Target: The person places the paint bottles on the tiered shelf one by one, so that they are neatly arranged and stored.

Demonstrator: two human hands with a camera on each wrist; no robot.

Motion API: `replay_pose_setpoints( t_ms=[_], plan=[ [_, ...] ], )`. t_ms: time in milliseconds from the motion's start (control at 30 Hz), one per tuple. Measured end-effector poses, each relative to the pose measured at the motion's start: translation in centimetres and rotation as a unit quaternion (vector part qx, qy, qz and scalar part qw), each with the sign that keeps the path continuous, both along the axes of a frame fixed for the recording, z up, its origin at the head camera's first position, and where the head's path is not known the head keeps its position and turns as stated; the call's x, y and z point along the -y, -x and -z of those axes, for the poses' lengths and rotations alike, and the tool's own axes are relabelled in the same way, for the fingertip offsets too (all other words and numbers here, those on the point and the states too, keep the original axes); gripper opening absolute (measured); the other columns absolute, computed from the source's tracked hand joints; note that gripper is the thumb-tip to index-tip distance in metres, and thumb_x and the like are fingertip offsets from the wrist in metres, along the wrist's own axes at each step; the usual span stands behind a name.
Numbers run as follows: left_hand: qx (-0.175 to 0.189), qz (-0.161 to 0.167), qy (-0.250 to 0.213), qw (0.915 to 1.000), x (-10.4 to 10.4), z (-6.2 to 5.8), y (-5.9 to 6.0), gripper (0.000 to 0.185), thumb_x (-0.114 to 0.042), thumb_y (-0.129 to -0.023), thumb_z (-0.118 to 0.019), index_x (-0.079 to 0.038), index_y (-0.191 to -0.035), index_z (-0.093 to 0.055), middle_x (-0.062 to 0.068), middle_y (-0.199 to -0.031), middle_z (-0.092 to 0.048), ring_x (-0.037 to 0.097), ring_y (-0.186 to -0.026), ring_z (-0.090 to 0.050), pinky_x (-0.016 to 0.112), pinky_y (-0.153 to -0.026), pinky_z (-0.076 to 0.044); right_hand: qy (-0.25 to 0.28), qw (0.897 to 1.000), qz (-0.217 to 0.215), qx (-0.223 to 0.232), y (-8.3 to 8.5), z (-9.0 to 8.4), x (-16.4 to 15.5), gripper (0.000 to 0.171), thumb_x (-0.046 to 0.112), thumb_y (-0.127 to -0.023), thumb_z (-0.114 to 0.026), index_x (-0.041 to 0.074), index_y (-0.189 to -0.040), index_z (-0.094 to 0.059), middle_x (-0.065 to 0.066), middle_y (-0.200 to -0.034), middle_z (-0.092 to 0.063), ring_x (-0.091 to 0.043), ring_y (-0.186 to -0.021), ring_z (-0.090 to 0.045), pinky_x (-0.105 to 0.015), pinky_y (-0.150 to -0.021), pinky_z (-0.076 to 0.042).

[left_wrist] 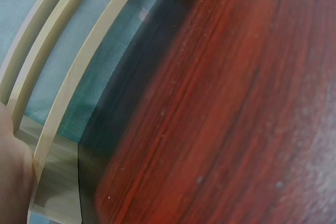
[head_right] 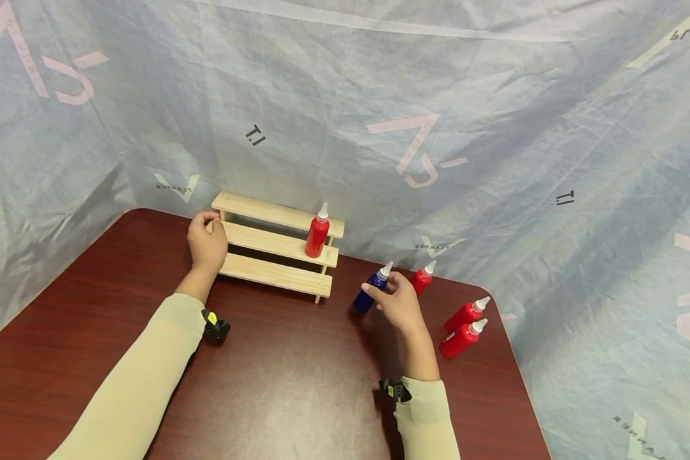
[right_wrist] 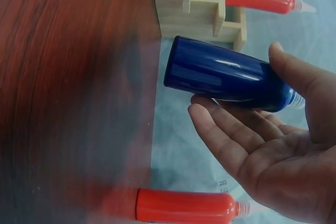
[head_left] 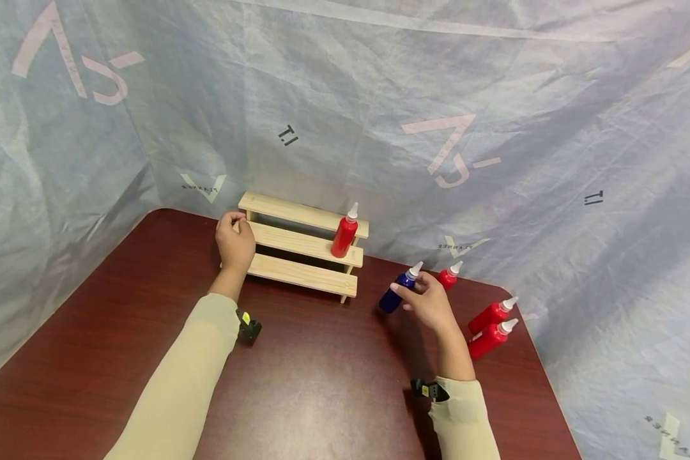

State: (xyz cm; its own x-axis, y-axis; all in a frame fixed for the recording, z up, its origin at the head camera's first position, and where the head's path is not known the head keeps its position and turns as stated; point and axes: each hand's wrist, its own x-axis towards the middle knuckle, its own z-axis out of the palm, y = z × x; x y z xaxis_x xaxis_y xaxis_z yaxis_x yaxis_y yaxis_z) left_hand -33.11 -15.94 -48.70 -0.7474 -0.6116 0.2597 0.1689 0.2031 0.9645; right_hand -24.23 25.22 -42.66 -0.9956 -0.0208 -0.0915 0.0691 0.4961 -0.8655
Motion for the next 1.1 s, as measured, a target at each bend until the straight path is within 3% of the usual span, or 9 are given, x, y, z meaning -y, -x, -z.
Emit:
replay_pose_setpoints(
  t_ms=[300,667,1100],
  plan=[
    [-0.003,0.000,-0.004,1.0000,-0.1,0.1,-0.1,0.020,-0.007,-0.108,-0.051,0.005,-0.117,-0.064,0.025,-0.129,-0.061,0.039,-0.134,-0.055,0.049,-0.119,-0.041,0.008,1.000,0.002,-0.011,-0.1,-0.2,0.8,0.056,0.035,-0.094,-0.082,0.004,-0.136,-0.061,-0.024,-0.132,-0.071,-0.027,-0.101,-0.077,-0.047,-0.087,-0.065],
    [-0.010,-0.001,-0.006,0.9999,0.0,-0.1,-0.1,0.020,-0.007,-0.107,-0.052,0.005,-0.116,-0.065,0.025,-0.128,-0.061,0.038,-0.132,-0.055,0.048,-0.117,-0.042,0.014,0.999,-0.006,-0.040,-0.1,0.1,1.3,0.050,0.032,-0.093,-0.083,0.005,-0.133,-0.069,-0.021,-0.127,-0.072,-0.015,-0.097,-0.075,-0.051,-0.088,-0.064],
    [0.003,0.006,-0.004,1.0000,-0.1,-0.2,-0.2,0.021,-0.007,-0.108,-0.050,0.005,-0.118,-0.064,0.025,-0.130,-0.060,0.037,-0.134,-0.054,0.048,-0.119,-0.041,0.021,0.999,-0.004,-0.031,-0.1,0.3,2.5,0.052,0.032,-0.093,-0.082,0.004,-0.134,-0.066,-0.023,-0.127,-0.070,-0.028,-0.101,-0.077,-0.050,-0.086,-0.064]
  ],
)
